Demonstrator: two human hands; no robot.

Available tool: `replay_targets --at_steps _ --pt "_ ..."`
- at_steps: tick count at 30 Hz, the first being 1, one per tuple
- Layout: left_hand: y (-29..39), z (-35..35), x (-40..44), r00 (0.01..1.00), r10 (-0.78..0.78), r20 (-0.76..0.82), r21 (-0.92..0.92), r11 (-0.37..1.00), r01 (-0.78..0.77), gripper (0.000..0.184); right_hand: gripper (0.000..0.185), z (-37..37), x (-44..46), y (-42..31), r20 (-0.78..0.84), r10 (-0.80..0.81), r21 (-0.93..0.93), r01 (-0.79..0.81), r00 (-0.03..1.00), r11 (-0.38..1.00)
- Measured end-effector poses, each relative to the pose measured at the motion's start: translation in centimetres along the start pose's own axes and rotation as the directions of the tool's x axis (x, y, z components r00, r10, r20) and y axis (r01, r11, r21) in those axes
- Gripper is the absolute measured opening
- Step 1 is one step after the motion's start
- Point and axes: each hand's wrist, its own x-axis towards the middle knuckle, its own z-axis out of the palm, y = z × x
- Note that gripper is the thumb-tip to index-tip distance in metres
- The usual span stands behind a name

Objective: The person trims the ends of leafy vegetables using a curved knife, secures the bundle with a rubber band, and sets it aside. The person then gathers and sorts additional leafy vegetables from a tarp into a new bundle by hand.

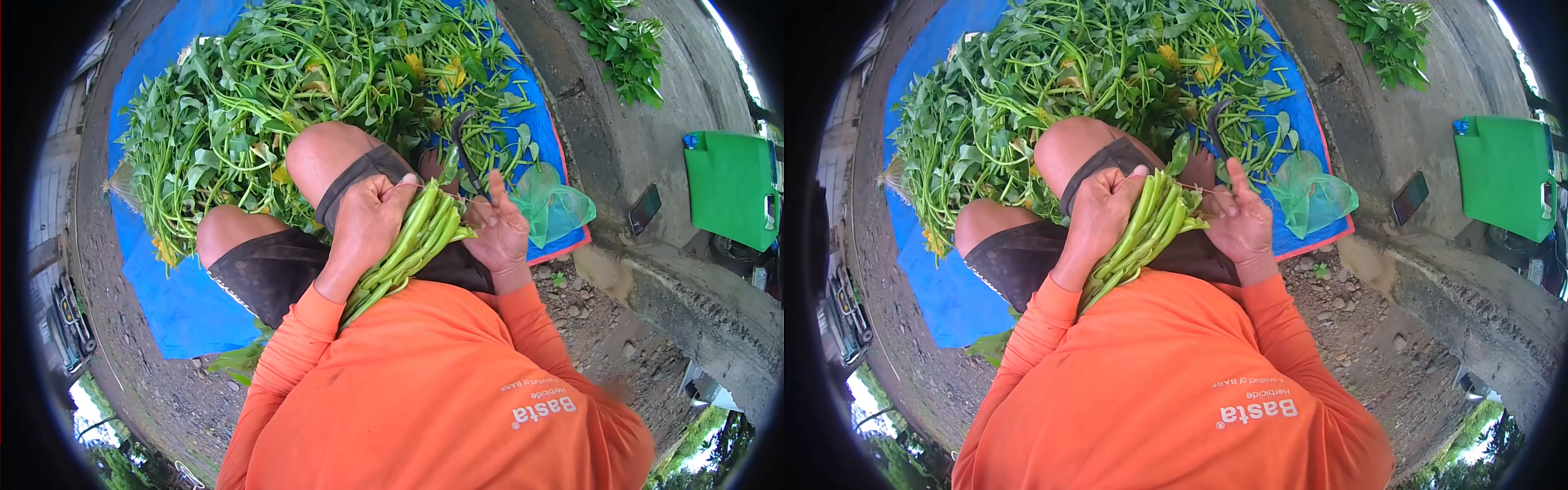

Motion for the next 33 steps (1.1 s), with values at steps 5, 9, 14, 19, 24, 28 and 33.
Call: replay_targets --at_steps 5,9,14,19,24,28,33 --pt "-1.4 -0.1 0.7 0.999 -0.008 0.046 -0.050 0.999 0.010 0.054 0.033 -3.2 -0.9 -2.3 0.062 0.332 -0.027 -0.331 0.941 0.943" --pt "-0.4 0.1 0.3 0.995 -0.056 0.079 -0.111 0.992 0.064 0.055 0.060 -5.2 0.7 -4.2 0.283 0.597 -0.221 -0.555 0.751 0.802" --pt "-1.0 -0.6 0.6 0.999 -0.027 0.044 -0.181 0.983 0.035 0.061 0.080 2.7 0.4 -6.3 0.537 0.418 -0.316 -0.285 0.732 0.905" --pt "-2.4 -1.8 -0.4 0.979 0.177 -0.098 -0.384 0.901 -0.201 0.059 0.057 10.7 -1.9 -5.9 0.305 0.714 -0.772 -0.276 0.630 0.573" --pt "-0.8 -5.6 -2.4 0.707 0.638 0.305 0.176 0.692 -0.700 0.042 0.031 16.8 -2.7 0.4 0.574 0.422 -0.817 0.524 0.701 0.241" --pt "-1.0 -5.0 -4.4 0.773 0.581 0.255 0.124 0.773 -0.622 0.026 0.028 20.9 0.3 7.1 0.775 0.219 -0.626 0.769 0.593 0.132" --pt "-1.9 -8.7 -4.6 0.704 0.691 -0.166 0.279 0.717 -0.638 0.024 0.024 12.3 -3.6 2.7 0.339 -0.011 -0.938 0.338 0.941 -0.071"
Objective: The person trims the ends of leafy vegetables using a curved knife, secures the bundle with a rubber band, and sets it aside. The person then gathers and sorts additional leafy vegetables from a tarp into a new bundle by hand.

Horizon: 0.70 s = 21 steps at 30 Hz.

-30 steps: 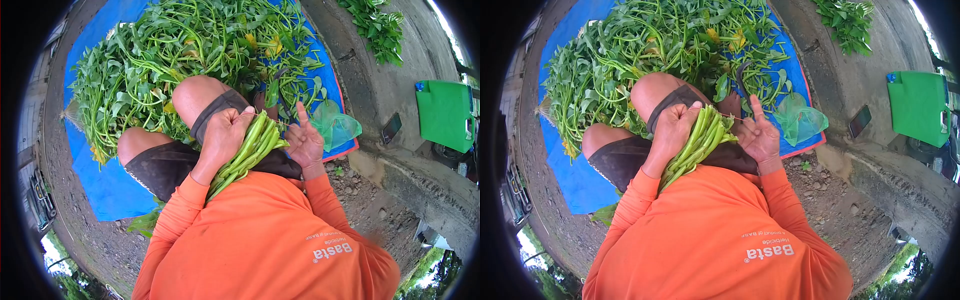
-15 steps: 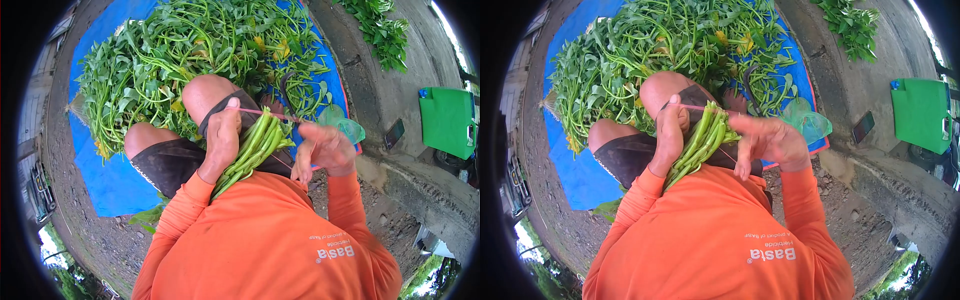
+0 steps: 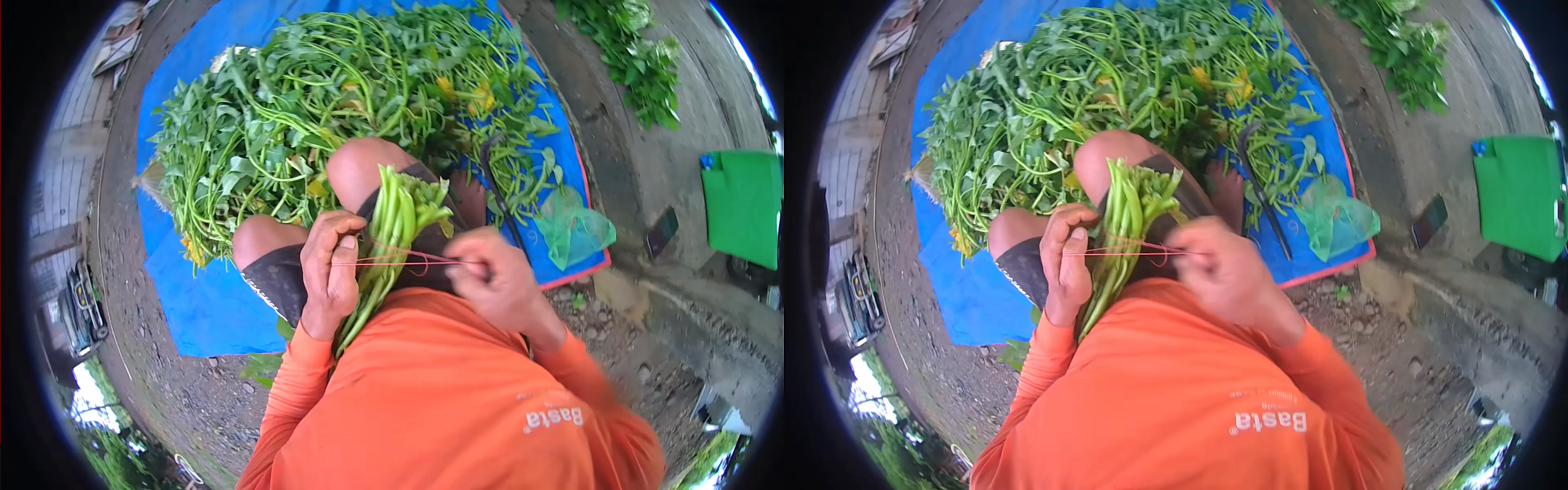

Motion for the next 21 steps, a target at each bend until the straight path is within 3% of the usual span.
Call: replay_targets --at_steps 1,2,4,5,6,7,9,10,11,13,14,15,16,17,18,19,20,21 --pt "0.3 -0.4 0.9 0.991 -0.129 0.043 -0.010 0.992 0.130 0.031 0.033 -0.8 -2.3 5.3 0.020 0.323 0.168 -0.322 0.946 0.932" --pt "1.5 -0.9 1.4 0.954 -0.272 0.130 -0.018 0.961 0.276 0.039 0.037 -0.3 -2.2 3.9 0.073 0.655 0.319 -0.640 0.752 0.699" --pt "2.3 -0.6 0.7 0.813 -0.515 0.271 -0.098 0.826 0.555 0.061 0.033 0.9 -2.0 2.6 0.286 0.558 0.595 -0.601 0.779 0.533" --pt "2.5 -0.6 1.0 0.767 -0.568 0.299 -0.153 0.765 0.626 0.063 0.034 0.7 -0.7 2.4 0.363 0.463 0.704 -0.563 0.809 0.432" --pt "3.4 -1.2 1.5 0.710 -0.620 0.334 -0.197 0.691 0.695 0.065 0.061 -0.1 0.2 2.2 0.423 0.364 0.709 -0.553 0.830 0.437" --pt "4.3 -1.7 2.3 0.657 -0.659 0.365 -0.242 0.614 0.751 0.067 0.067 -0.7 1.3 2.7 0.488 0.327 0.712 -0.586 0.809 0.387" --pt "6.2 -2.0 3.6 0.642 -0.621 0.451 -0.199 0.631 0.750 0.078 0.078 -2.0 3.0 3.9 0.616 0.251 0.688 -0.665 0.747 0.289" --pt "6.4 -2.4 4.0 0.629 -0.592 0.504 -0.165 0.648 0.743 0.079 0.083 -2.7 3.9 3.6 0.624 0.290 0.692 -0.686 0.725 0.225" --pt "6.5 -2.6 4.2 0.611 -0.563 0.556 -0.132 0.666 0.734 0.080 0.087 -3.6 5.1 3.1 0.639 0.259 0.619 -0.684 0.724 0.386" --pt "6.6 -1.8 3.8 0.610 -0.585 0.536 -0.189 0.621 0.761 0.072 0.086 -3.8 7.0 4.9 0.796 0.133 0.543 -0.794 0.591 0.275" --pt "6.7 -1.3 3.7 0.597 -0.620 0.508 -0.163 0.612 0.774 0.066 0.080 -2.4 6.9 5.0 0.760 0.294 0.569 -0.812 0.579 0.130" --pt "6.7 -1.0 3.7 0.589 -0.654 0.475 -0.139 0.605 0.784 0.061 0.068 0.0 6.2 7.1 0.772 0.208 0.612 -0.791 0.600 0.009" --pt "5.7 -1.2 3.3 0.623 -0.612 0.487 -0.223 0.602 0.767 0.036 0.055 2.4 5.4 9.2 0.779 0.120 0.627 -0.769 0.616 -0.122" --pt "4.4 -2.4 2.6 0.626 -0.550 0.553 -0.245 0.611 0.753 0.059 0.043 4.8 4.6 11.2 0.778 0.031 0.614 -0.749 0.627 -0.250" --pt "3.5 -3.8 1.3 0.688 -0.508 0.518 -0.224 0.696 0.683 0.082 0.040 4.7 4.8 9.2 0.791 0.151 0.610 -0.746 0.593 -0.268" --pt "3.3 -3.9 0.3 0.684 -0.502 0.529 -0.107 0.761 0.640 0.106 0.037 4.3 5.5 7.1 0.789 0.264 0.613 -0.741 0.554 -0.276" --pt "3.1 -4.0 -0.6 0.681 -0.495 0.540 0.009 0.812 0.583 0.129 0.037 5.2 6.0 6.5 0.746 0.279 0.665 -0.693 0.604 -0.278" --pt "3.1 -3.1 -0.9 0.641 -0.517 0.567 -0.025 0.767 0.641 0.118 0.038 6.1 6.1 6.2 0.706 0.300 0.708 -0.647 0.642 -0.281"
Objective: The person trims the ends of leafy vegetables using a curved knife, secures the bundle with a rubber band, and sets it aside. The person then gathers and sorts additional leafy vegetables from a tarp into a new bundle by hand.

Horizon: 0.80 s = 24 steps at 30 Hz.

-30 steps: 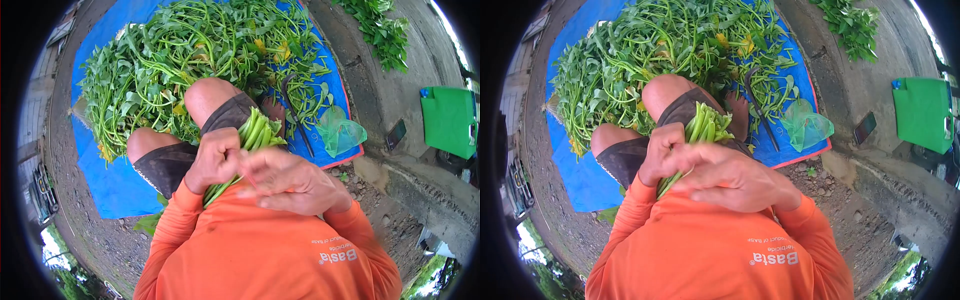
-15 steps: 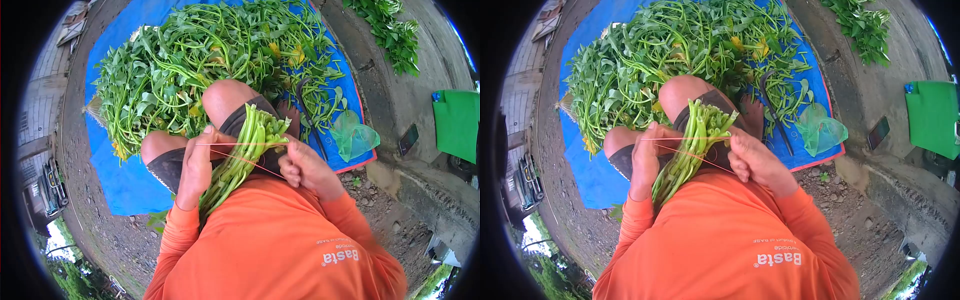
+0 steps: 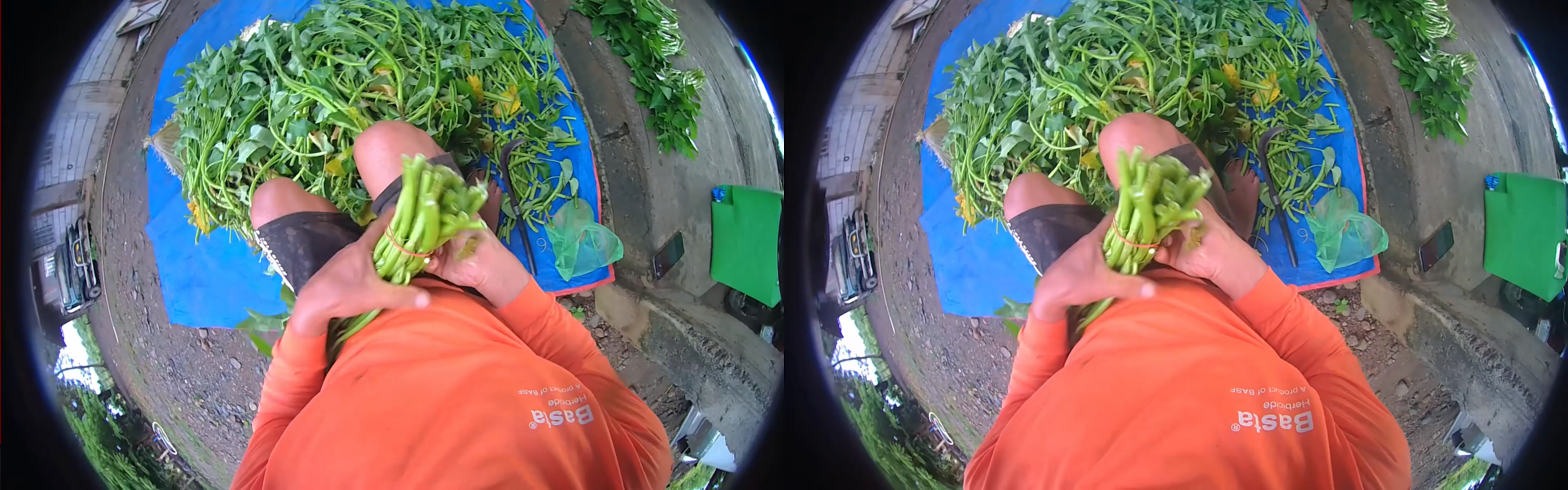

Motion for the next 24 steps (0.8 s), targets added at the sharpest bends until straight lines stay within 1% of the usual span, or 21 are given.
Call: replay_targets --at_steps 1,2,3,4,5,6,8,9,10,12,13,14,15,16,18,19,22,23,24 --pt "0.0 0.5 0.6 0.999 -0.035 0.026 -0.068 0.997 0.037 0.106 0.032 0.3 0.7 0.1 0.162 -0.073 -0.136 0.095 0.984 0.986" --pt "0.1 0.1 1.2 0.997 -0.056 0.057 -0.126 0.990 0.063 0.096 0.028 0.8 -0.4 -1.5 0.051 -0.196 -0.429 0.199 0.979 0.881" --pt "0.3 -0.4 1.1 0.997 -0.063 0.037 -0.121 0.990 0.067 0.086 0.034 4.1 -2.0 -2.8 -0.061 -0.314 -0.696 0.185 0.948 0.693" --pt "0.4 -0.6 0.9 0.998 -0.067 0.018 -0.127 0.990 0.068 0.076 0.037 3.8 -2.3 -4.0 0.009 -0.625 -0.874 0.309 0.781 0.374" --pt "0.4 -0.8 1.1 0.998 -0.067 0.003 -0.131 0.989 0.066 0.066 0.035 2.7 -2.9 -5.8 0.204 -0.786 -0.963 0.263 0.584 -0.054" --pt "0.1 -0.3 1.6 0.993 -0.120 0.025 -0.021 0.993 0.120 0.065 0.029 3.1 -3.8 -7.0 0.397 -0.763 -0.896 0.395 0.511 -0.202" --pt "-0.5 0.9 3.5 0.976 -0.212 0.058 0.214 0.957 0.195 0.063 0.023 6.0 -5.4 -5.9 0.657 -0.557 -0.754 0.438 0.509 -0.490" --pt "-0.4 1.1 4.0 0.973 -0.215 0.086 0.190 0.962 0.196 0.061 0.019 6.7 -5.8 -5.2 0.736 -0.439 -0.655 0.378 0.516 -0.654" --pt "-0.3 1.0 4.3 0.969 -0.220 0.109 0.167 0.965 0.201 0.059 0.018 7.0 -5.8 -5.3 0.783 -0.306 -0.531 0.325 0.542 -0.783" --pt "-0.5 0.6 4.3 0.959 -0.243 0.145 0.114 0.967 0.228 0.055 0.024 3.5 -5.0 -6.5 0.789 -0.266 -0.418 0.166 0.554 -0.893" --pt "-0.6 0.4 4.6 0.940 -0.305 0.150 0.166 0.945 0.281 0.051 0.027 1.9 -4.6 -6.1 0.689 -0.444 -0.677 0.292 0.572 -0.675" --pt "-0.7 0.2 4.7 0.956 -0.240 0.169 0.083 0.970 0.229 0.052 0.030 0.6 -4.2 -5.5 0.543 -0.574 -0.840 0.393 0.614 -0.374" --pt "-0.9 0.1 4.8 0.968 -0.176 0.182 -0.001 0.984 0.179 0.052 0.033 0.9 -4.2 -4.9 0.363 -0.641 -0.890 0.454 0.676 -0.024" --pt "-1.2 0.0 4.6 0.973 -0.119 0.196 -0.083 0.987 0.138 0.052 0.036 1.1 -4.8 -4.5 0.348 -0.636 -0.877 0.479 0.688 0.038" --pt "-2.0 -1.1 4.4 0.972 -0.123 0.198 -0.105 0.984 0.146 0.054 0.041 2.4 -5.9 -4.2 0.335 -0.632 -0.826 0.540 0.699 0.160" --pt "-2.0 -1.6 4.6 0.971 -0.123 0.203 -0.106 0.984 0.146 0.055 0.038 2.1 -5.7 -4.2 0.361 -0.629 -0.863 0.502 0.688 0.054" --pt "-1.1 -1.7 4.5 0.971 -0.120 0.208 -0.090 0.986 0.141 0.056 0.034 2.0 -4.0 -4.2 0.462 -0.646 -0.857 0.493 0.608 -0.149" --pt "-1.0 -1.8 4.4 0.969 -0.122 0.214 -0.083 0.986 0.143 0.055 0.026 2.3 -3.7 -4.0 0.364 -0.688 -0.872 0.490 0.627 -0.015" --pt "-0.8 -1.8 4.3 0.968 -0.126 0.216 -0.077 0.986 0.146 0.054 0.024 2.4 -3.2 -3.7 0.336 -0.714 -0.866 0.499 0.614 0.022"
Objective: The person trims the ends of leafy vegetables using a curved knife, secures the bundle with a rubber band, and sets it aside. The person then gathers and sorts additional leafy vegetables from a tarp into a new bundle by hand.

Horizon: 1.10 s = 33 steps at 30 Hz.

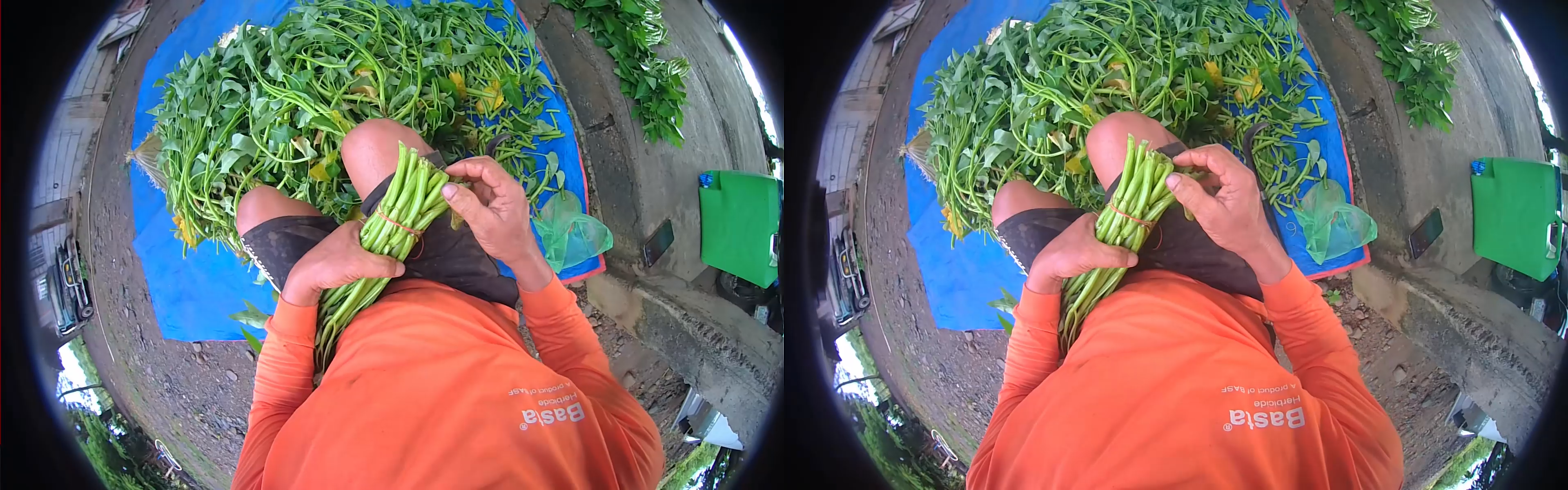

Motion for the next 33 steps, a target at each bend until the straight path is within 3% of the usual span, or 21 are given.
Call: replay_targets --at_steps 2,3,4,5,6,8,10,12,14,15,16,17,20,22,23,25,27,30,31,32,33 --pt "0.2 -0.2 0.0 0.999 0.032 -0.004 0.039 0.999 -0.032 0.054 0.019 1.3 0.9 1.0 -0.069 0.036 0.065 -0.032 0.997 0.997" --pt "0.0 -0.2 0.3 0.998 0.066 -0.002 0.071 0.995 -0.066 0.055 0.020 1.7 2.3 3.1 -0.140 -0.012 -0.144 -0.009 0.990 0.990" --pt "-0.4 -0.1 0.5 0.995 0.097 0.005 0.101 0.990 -0.097 0.055 0.020 2.4 3.1 2.3 -0.179 0.143 -0.252 -0.186 0.973 0.950" --pt "-0.7 -0.3 0.7 0.994 0.104 0.015 0.124 0.987 -0.105 0.058 0.024 2.3 3.3 2.8 -0.135 0.148 -0.235 -0.177 0.980 0.956" --pt "-1.0 -1.3 0.5 0.998 0.046 0.033 0.010 0.999 -0.046 0.058 0.029 2.6 4.2 3.1 -0.073 0.139 -0.215 -0.152 0.988 0.965" --pt "-2.1 -2.7 -2.0 0.993 -0.097 0.072 -0.232 0.966 0.111 0.057 0.046 4.1 4.5 3.5 -0.010 0.005 0.195 -0.003 1.000 0.981" --pt "0.3 -3.3 -5.7 1.000 0.003 0.015 -0.504 0.864 0.005 0.072 0.075 3.9 3.5 -1.1 0.214 0.154 0.429 -0.234 0.965 0.872" --pt "-1.8 -5.1 -7.1 0.963 0.163 0.214 -0.691 0.722 0.031 0.062 0.084 5.2 3.4 -0.8 0.540 -0.049 0.455 -0.243 0.841 0.857" --pt "-4.0 -5.0 -3.5 0.783 0.224 0.580 -0.619 0.747 0.244 0.067 0.112 8.2 2.3 -0.9 0.600 -0.114 0.478 -0.241 0.792 0.845" --pt "-5.0 -3.1 -2.1 0.798 0.280 0.533 -0.704 0.670 0.235 0.070 0.103 10.0 2.6 -1.5 0.508 -0.055 0.629 -0.326 0.860 0.706" --pt "-5.8 -1.7 -0.8 0.808 0.335 0.485 -0.780 0.584 0.225 0.073 0.079 10.3 3.0 -3.6 0.440 -0.007 0.661 -0.319 0.898 0.679" --pt "-6.2 -1.6 0.3 0.785 0.392 0.479 -0.823 0.511 0.247 0.079 0.070 9.9 3.7 -3.2 0.444 0.015 0.631 -0.325 0.896 0.704" --pt "-4.2 -3.7 -0.8 0.963 0.230 0.138 -0.554 0.824 -0.117 0.104 0.054 8.8 4.4 -1.0 0.365 -0.016 0.652 -0.244 0.931 0.718" --pt "-1.4 -2.9 -2.8 0.957 0.290 -0.031 -0.451 0.850 -0.272 0.121 0.047 8.2 3.4 -1.1 0.298 0.066 0.640 -0.251 0.952 0.726" --pt "-0.8 -2.0 -2.5 0.954 0.283 -0.097 -0.264 0.917 -0.299 0.125 0.044 8.0 3.2 -1.4 0.294 0.106 0.612 -0.272 0.950 0.742" --pt "0.2 0.0 -2.1 0.937 0.265 -0.228 0.137 0.961 -0.238 0.134 0.044 8.1 3.1 -1.7 0.242 0.121 0.554 -0.239 0.963 0.797" --pt "3.2 2.1 -1.4 0.925 0.060 -0.376 0.341 0.937 0.078 0.100 0.054 7.3 3.3 -0.7 0.205 0.210 0.477 -0.285 0.956 0.832" --pt "0.1 0.7 1.8 0.962 0.021 -0.271 0.328 0.942 0.072 0.082 0.066 5.2 3.2 0.1 0.016 0.249 0.433 -0.232 0.968 0.871" --pt "-0.3 1.0 2.0 0.945 0.099 -0.311 0.374 0.927 0.026 0.073 0.074 4.1 2.7 -1.1 -0.049 0.253 0.319 -0.225 0.966 0.921" --pt "-0.3 0.9 2.1 0.943 0.082 -0.322 0.414 0.908 0.062 0.074 0.068 3.7 2.4 -1.9 -0.192 -0.036 -0.115 0.014 0.981 0.993" --pt "-0.3 0.9 2.0 0.944 0.058 -0.324 0.453 0.886 0.101 0.075 0.062 3.4 1.9 -2.6 -0.200 -0.348 -0.542 0.192 0.916 0.818"
